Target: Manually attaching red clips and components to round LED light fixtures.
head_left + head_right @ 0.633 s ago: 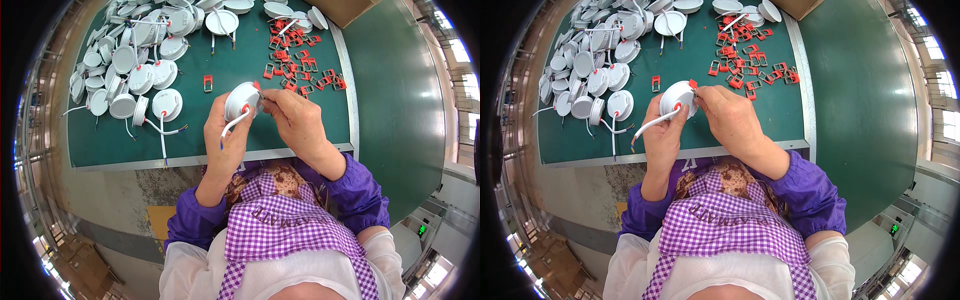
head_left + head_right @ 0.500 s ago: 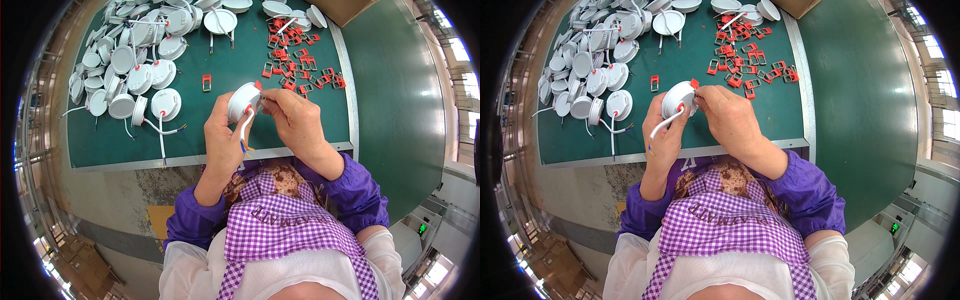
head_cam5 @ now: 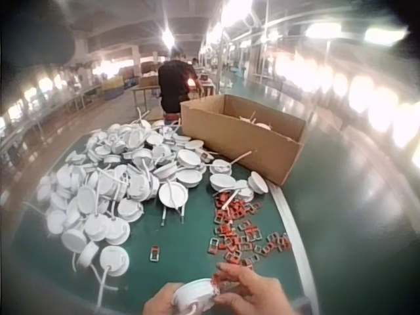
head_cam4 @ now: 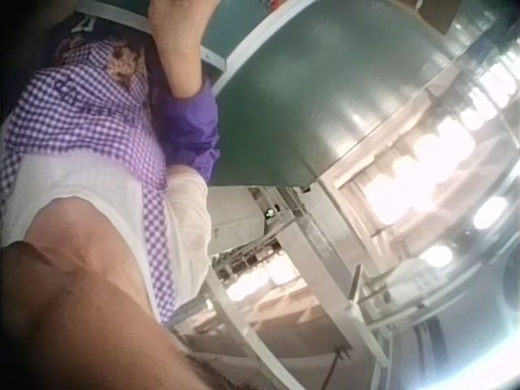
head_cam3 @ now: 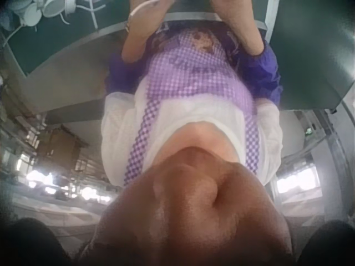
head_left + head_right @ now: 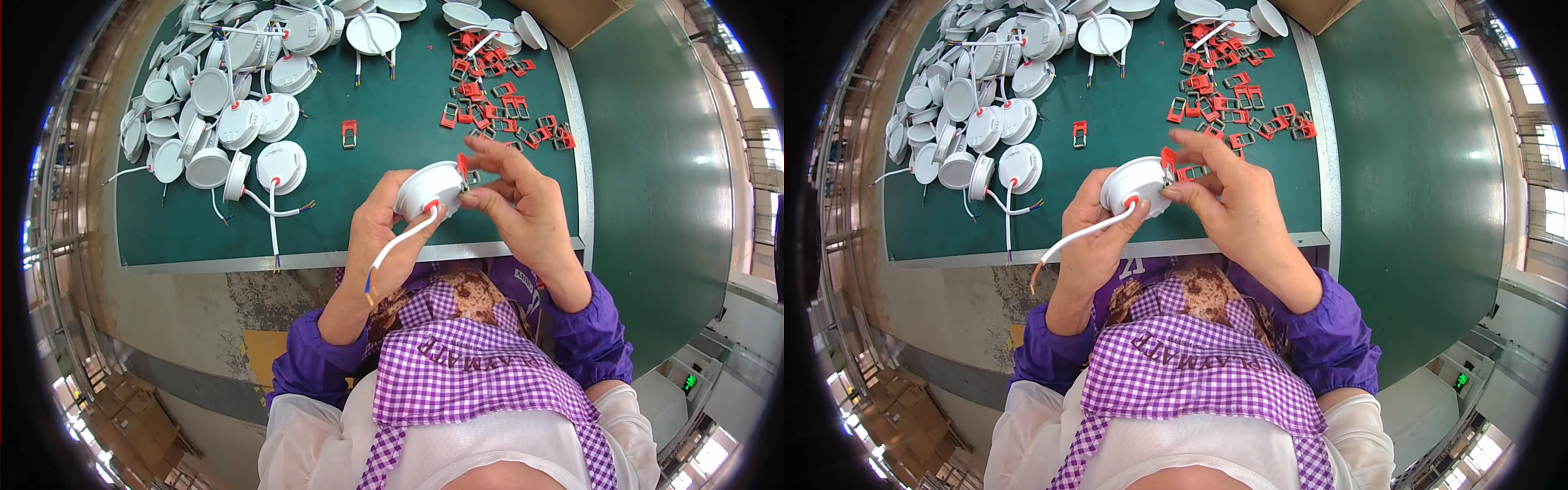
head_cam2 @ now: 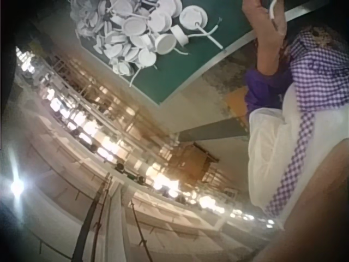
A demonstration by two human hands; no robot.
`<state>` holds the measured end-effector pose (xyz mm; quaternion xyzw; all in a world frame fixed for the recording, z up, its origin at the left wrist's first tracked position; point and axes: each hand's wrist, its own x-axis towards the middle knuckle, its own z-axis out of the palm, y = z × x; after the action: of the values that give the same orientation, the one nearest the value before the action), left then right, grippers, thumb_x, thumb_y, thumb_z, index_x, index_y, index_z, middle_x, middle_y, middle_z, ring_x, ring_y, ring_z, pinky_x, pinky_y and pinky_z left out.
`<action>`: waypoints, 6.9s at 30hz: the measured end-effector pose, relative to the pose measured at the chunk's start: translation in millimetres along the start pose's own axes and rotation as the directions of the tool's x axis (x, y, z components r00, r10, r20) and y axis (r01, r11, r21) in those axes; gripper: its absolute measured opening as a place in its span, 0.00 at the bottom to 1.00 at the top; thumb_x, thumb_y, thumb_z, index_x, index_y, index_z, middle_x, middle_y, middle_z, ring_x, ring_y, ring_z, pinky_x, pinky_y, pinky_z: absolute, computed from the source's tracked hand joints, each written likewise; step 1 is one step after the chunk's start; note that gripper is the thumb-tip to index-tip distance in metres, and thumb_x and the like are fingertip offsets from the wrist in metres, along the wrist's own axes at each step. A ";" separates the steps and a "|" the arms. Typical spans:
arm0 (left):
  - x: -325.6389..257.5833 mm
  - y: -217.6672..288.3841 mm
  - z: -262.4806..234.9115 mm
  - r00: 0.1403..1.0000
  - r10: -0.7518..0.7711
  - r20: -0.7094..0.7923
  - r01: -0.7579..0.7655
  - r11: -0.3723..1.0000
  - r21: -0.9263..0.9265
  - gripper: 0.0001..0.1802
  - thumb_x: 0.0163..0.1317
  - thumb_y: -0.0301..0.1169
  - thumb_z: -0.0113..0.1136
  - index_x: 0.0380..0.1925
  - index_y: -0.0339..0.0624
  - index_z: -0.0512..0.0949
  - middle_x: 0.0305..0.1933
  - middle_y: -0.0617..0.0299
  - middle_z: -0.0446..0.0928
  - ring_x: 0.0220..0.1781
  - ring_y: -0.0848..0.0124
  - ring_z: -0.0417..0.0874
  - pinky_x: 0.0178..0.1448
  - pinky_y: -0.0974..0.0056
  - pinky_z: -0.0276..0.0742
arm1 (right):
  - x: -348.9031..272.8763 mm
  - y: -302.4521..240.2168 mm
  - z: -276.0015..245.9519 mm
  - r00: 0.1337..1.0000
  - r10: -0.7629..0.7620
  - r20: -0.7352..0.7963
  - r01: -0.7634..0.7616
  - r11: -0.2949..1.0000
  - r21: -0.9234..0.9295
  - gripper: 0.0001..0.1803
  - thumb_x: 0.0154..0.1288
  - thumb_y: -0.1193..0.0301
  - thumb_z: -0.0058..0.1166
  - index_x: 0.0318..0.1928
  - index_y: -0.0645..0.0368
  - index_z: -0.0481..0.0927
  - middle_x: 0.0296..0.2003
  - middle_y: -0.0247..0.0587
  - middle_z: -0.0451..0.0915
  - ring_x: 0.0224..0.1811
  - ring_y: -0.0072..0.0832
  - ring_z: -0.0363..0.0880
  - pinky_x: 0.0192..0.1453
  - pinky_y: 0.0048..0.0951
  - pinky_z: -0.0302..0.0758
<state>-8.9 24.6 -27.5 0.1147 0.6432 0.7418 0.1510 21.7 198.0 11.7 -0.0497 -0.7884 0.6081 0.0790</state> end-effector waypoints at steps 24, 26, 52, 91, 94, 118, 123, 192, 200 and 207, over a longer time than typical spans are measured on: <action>-23.4 -11.0 -7.1 0.980 -0.170 0.106 0.196 0.923 -0.332 0.17 0.61 0.22 0.63 0.50 0.35 0.72 0.45 0.60 0.78 0.46 0.76 0.79 0.51 0.69 0.76 | -9.1 -6.8 -2.4 0.945 0.212 0.248 -0.226 0.973 0.033 0.24 0.58 0.76 0.63 0.56 0.67 0.73 0.42 0.48 0.82 0.28 0.23 0.82 0.31 0.25 0.79; -22.0 -11.0 -7.2 0.980 -0.169 0.102 0.196 0.899 -0.391 0.18 0.61 0.22 0.63 0.50 0.35 0.72 0.46 0.59 0.78 0.46 0.75 0.79 0.52 0.68 0.77 | -11.2 -9.7 -0.1 0.961 0.113 0.252 -0.085 0.989 -0.118 0.26 0.56 0.75 0.64 0.55 0.65 0.74 0.40 0.47 0.81 0.27 0.25 0.81 0.32 0.27 0.77; -12.0 -26.3 -16.5 0.981 0.008 0.195 0.081 0.893 -0.444 0.24 0.50 0.22 0.72 0.47 0.39 0.74 0.47 0.57 0.79 0.48 0.69 0.82 0.53 0.63 0.82 | -33.1 -23.8 14.4 0.983 -0.087 0.162 0.115 0.978 -0.174 0.24 0.56 0.76 0.63 0.54 0.61 0.73 0.42 0.48 0.80 0.37 0.39 0.83 0.39 0.32 0.79; -49.9 16.7 -40.2 0.952 -0.303 0.045 0.287 0.829 -0.481 0.20 0.64 0.24 0.59 0.54 0.37 0.65 0.53 0.50 0.74 0.54 0.59 0.81 0.56 0.50 0.82 | 88.2 47.9 103.7 0.733 -0.409 0.543 0.678 0.383 -0.627 0.08 0.55 0.74 0.55 0.35 0.64 0.78 0.39 0.44 0.77 0.43 0.35 0.78 0.43 0.35 0.79; -45.4 12.4 -38.0 0.985 -0.168 0.037 0.167 0.887 -0.431 0.20 0.63 0.21 0.58 0.54 0.37 0.67 0.56 0.49 0.74 0.54 0.60 0.80 0.59 0.54 0.80 | 86.2 50.4 99.4 0.698 -0.358 0.620 0.716 0.312 -0.625 0.09 0.52 0.74 0.53 0.35 0.64 0.78 0.36 0.43 0.76 0.40 0.36 0.77 0.42 0.35 0.79; 4.0 9.9 -12.5 0.995 -0.092 -0.039 0.075 0.943 -0.326 0.18 0.56 0.20 0.64 0.47 0.34 0.72 0.46 0.57 0.79 0.45 0.73 0.82 0.48 0.68 0.80 | 25.3 23.5 -27.3 0.992 0.128 0.020 -0.127 0.926 0.355 0.07 0.65 0.78 0.53 0.42 0.68 0.76 0.32 0.43 0.83 0.32 0.25 0.84 0.35 0.23 0.80; 0.9 13.6 -5.4 0.963 -0.217 0.163 0.252 0.938 -0.240 0.23 0.55 0.22 0.66 0.51 0.33 0.70 0.47 0.54 0.79 0.45 0.67 0.83 0.44 0.62 0.85 | 31.6 25.3 -35.2 0.986 0.150 0.066 -0.162 0.959 0.231 0.08 0.64 0.76 0.55 0.42 0.68 0.77 0.30 0.40 0.83 0.30 0.24 0.84 0.33 0.21 0.79; -21.7 9.3 18.7 0.971 -0.008 0.240 -0.041 0.979 0.202 0.15 0.57 0.23 0.64 0.45 0.35 0.77 0.37 0.59 0.81 0.38 0.76 0.82 0.40 0.69 0.77 | -34.4 -0.7 -32.3 0.931 0.323 0.173 -0.331 0.943 0.022 0.25 0.56 0.83 0.62 0.55 0.68 0.74 0.46 0.47 0.81 0.42 0.24 0.84 0.44 0.21 0.81; -20.4 12.9 16.5 0.986 0.087 0.144 -0.141 0.895 0.423 0.32 0.56 0.25 0.66 0.61 0.37 0.68 0.59 0.50 0.74 0.57 0.66 0.77 0.58 0.63 0.72 | -1.5 15.6 -50.0 0.887 0.351 0.301 -0.379 0.924 0.041 0.23 0.63 0.79 0.58 0.58 0.66 0.71 0.44 0.40 0.79 0.38 0.21 0.81 0.41 0.21 0.80; -33.3 62.6 -41.3 0.828 0.558 0.053 -0.506 0.703 0.500 0.14 0.62 0.22 0.59 0.48 0.31 0.77 0.48 0.50 0.81 0.52 0.63 0.81 0.55 0.63 0.76 | 132.5 -45.2 -148.5 0.905 -0.342 -0.254 0.359 0.933 0.024 0.16 0.71 0.64 0.52 0.50 0.64 0.75 0.47 0.48 0.81 0.46 0.30 0.82 0.50 0.31 0.80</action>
<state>2.1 -33.7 29.2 0.2922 0.7565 0.5689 -0.1372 -80.3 350.8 100.7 0.0207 -0.7466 0.6004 0.2857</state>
